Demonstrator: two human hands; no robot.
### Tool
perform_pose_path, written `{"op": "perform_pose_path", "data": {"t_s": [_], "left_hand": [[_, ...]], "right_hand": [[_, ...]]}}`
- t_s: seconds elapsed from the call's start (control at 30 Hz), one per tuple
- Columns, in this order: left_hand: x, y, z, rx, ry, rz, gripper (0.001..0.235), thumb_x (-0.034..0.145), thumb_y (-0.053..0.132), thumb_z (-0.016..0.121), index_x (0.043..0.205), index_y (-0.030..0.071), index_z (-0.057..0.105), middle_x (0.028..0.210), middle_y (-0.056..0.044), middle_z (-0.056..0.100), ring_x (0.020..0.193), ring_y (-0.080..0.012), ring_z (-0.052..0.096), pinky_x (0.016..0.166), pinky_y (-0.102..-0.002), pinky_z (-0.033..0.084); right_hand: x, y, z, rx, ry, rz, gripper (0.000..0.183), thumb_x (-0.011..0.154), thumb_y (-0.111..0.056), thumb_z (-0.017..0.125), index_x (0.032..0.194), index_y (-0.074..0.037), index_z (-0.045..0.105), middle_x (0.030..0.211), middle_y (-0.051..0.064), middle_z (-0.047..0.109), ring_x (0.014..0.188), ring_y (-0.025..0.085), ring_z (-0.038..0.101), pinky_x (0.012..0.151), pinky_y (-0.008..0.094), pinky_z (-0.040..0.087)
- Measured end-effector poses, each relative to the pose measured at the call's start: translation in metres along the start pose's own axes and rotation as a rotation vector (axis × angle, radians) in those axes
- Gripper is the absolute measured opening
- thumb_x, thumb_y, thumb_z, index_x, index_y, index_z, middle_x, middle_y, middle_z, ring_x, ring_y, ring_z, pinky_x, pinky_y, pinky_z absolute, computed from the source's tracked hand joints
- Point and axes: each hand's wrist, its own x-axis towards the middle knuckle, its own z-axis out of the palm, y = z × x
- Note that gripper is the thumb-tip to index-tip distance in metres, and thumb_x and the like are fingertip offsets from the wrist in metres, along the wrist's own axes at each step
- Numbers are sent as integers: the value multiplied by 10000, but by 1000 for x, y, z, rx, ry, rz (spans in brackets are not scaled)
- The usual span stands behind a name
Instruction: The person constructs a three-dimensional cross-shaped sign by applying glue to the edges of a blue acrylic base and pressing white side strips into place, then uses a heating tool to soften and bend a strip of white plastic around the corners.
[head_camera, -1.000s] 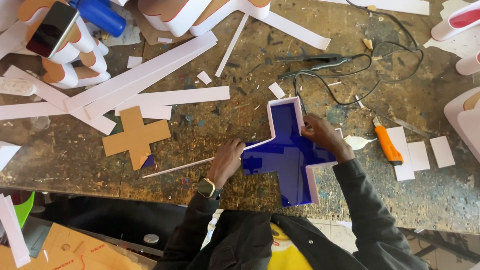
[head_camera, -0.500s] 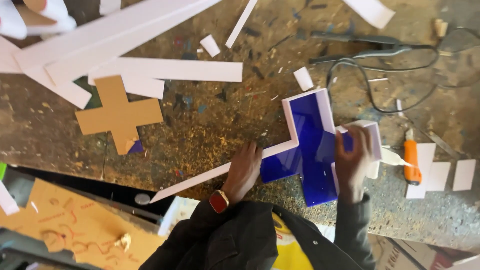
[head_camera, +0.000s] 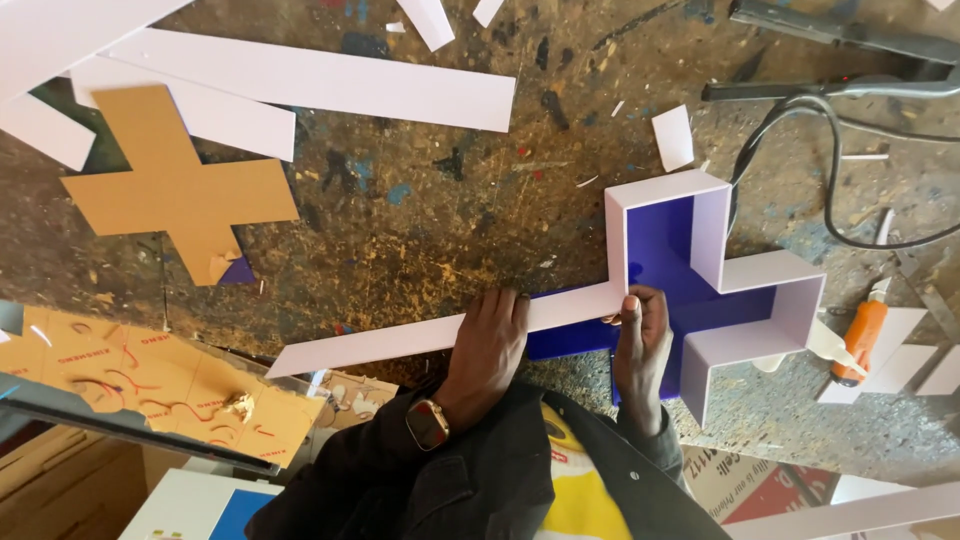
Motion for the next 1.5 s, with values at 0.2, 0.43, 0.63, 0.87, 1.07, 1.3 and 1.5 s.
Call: {"op": "perform_pose_path", "data": {"t_s": [0.2, 0.43, 0.63, 0.87, 1.07, 1.3, 1.5], "left_hand": [[-4, 4, 15, -15, 54, -60, 189, 1040, 113, 773, 1196, 53, 687, 1138, -148, 632, 1143, -306, 686, 947, -399, 589], [0, 4, 10, 65, 29, -47, 95, 1062, 141, 729, 1103, 81, 668, 1111, -129, 619, 1138, -288, 679, 997, -384, 579], [2, 6, 6, 118, 7, -63, 86, 1053, 143, 730, 1069, 77, 678, 1086, -113, 613, 1097, -269, 678, 971, -349, 588], [3, 6, 14, 167, 49, -79, 200, 1169, 183, 643, 999, 84, 681, 1069, -122, 619, 1071, -266, 694, 902, -346, 609], [1, 6, 22, 222, 64, -61, 224, 1181, 199, 627, 990, 92, 679, 1075, -123, 620, 1091, -274, 692, 904, -333, 606], [0, 4, 14, 172, 37, -46, 161, 1152, 187, 649, 1078, 50, 688, 1122, -144, 622, 1148, -295, 684, 932, -341, 613], [0, 3, 9, 156, 14, -23, 106, 1099, 149, 699, 1128, 47, 705, 1167, -149, 639, 1176, -299, 685, 954, -352, 614]], "right_hand": [[1, -13, -2, -26, -20, 28, 793, 1119, -799, 508, 1323, -54, 686, 920, 215, 791, 874, 303, 787, 890, 470, 616], [1, -37, -5, -24, -51, 52, 750, 1140, -757, 502, 1348, -61, 686, 927, 210, 800, 906, 308, 784, 913, 482, 603], [1, -37, -7, -11, -72, 52, 716, 1161, -704, 526, 1373, -38, 679, 953, 221, 804, 926, 308, 769, 941, 497, 600], [0, -46, -8, 34, -93, 61, 682, 1164, -681, 537, 1374, -50, 690, 960, 214, 807, 946, 289, 758, 972, 475, 595], [0, -43, -8, 28, -100, 71, 675, 1170, -674, 537, 1378, -51, 693, 966, 211, 802, 955, 287, 743, 982, 482, 588], [1, -42, -9, 6, -119, 80, 691, 1163, -700, 523, 1366, -66, 706, 982, 226, 809, 973, 307, 759, 1000, 497, 589], [1, -47, -9, -2, -123, 105, 670, 1160, -702, 527, 1355, -91, 722, 971, 196, 813, 979, 297, 745, 1009, 507, 573]]}}
